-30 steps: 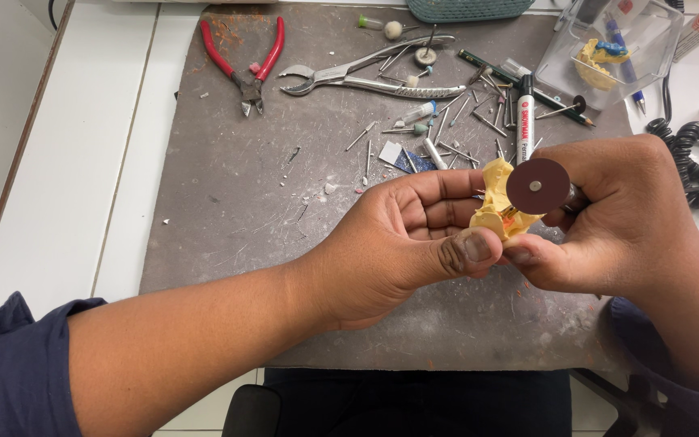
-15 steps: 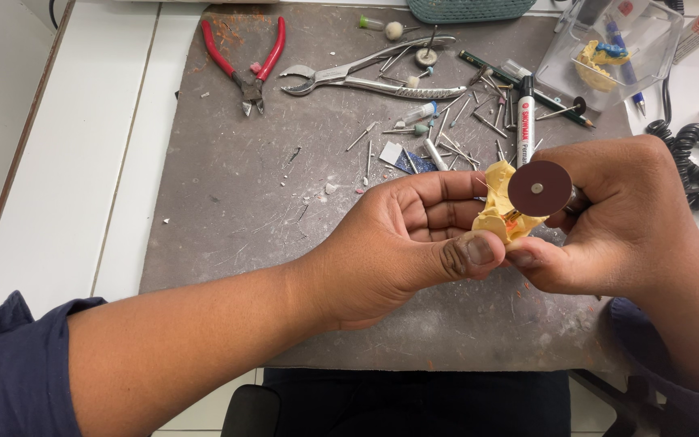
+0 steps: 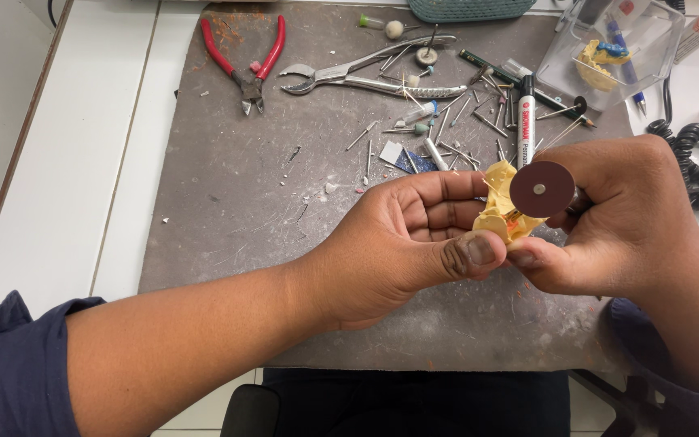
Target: The person holds a yellow dental cast with embedded metal pins and uses a rotary cutting tool to grind the cast surface. The person rotates the cast to access different areas while the tool removes material, producing sparks.
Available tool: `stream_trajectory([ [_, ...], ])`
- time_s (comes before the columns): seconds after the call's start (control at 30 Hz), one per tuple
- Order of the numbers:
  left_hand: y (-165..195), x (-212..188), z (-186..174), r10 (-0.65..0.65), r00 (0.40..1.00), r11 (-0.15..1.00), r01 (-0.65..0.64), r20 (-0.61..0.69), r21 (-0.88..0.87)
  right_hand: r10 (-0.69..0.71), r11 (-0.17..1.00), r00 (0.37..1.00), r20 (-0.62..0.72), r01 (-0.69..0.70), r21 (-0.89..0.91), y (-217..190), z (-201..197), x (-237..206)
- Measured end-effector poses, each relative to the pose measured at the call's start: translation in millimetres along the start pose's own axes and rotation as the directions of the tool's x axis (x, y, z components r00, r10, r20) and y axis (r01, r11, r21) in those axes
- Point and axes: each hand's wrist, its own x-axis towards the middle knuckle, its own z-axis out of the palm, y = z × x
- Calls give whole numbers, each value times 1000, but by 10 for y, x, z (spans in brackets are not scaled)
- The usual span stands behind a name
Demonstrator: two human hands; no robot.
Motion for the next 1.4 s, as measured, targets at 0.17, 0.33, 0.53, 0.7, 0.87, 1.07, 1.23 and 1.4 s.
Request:
stream_trajectory([
  [0.17, 3, -6, 0, 6, 1000, 1000, -6, 7, -12, -31, 999, 999, -10, 31, 14, -10, -5, 1],
  [0.33, -13, -7, -8, 13, 1000, 999, -13, 22, -34, 4, 1000, 1000, 7, -4, 7, 10, 3, 12],
  [0.53, -14, -5, -9, 11, 1000, 999, -11, 18, -35, 2, 1000, 1000, -10, -2, 25, -14, -1, 5],
  [0.7, -7, -4, -8, 14, 1000, 1000, -14, 14, -20, -10, 1000, 1000, -9, 10, 28, -16, 2, 22],
  [0.87, -14, 1, -10, 13, 1000, 1000, -13, 15, -19, -8, 1000, 1000, -8, 8, 21, -9, 1, 24],
  [1.07, -19, -5, -12, 13, 1000, 999, -13, 11, -40, 5, 1000, 1000, -7, -5, 17, -17, 9, 17],
  [1.23, -16, 3, -9, 6, 1000, 999, -6, 1, -38, -21, 999, 1000, -12, 22, 29, -8, 4, 18],
  [1.4, -10, -2, -8, 16, 1000, 1000, -16, 15, -19, -4, 1000, 1000, -7, 5, 18, 4, 7, 2],
])
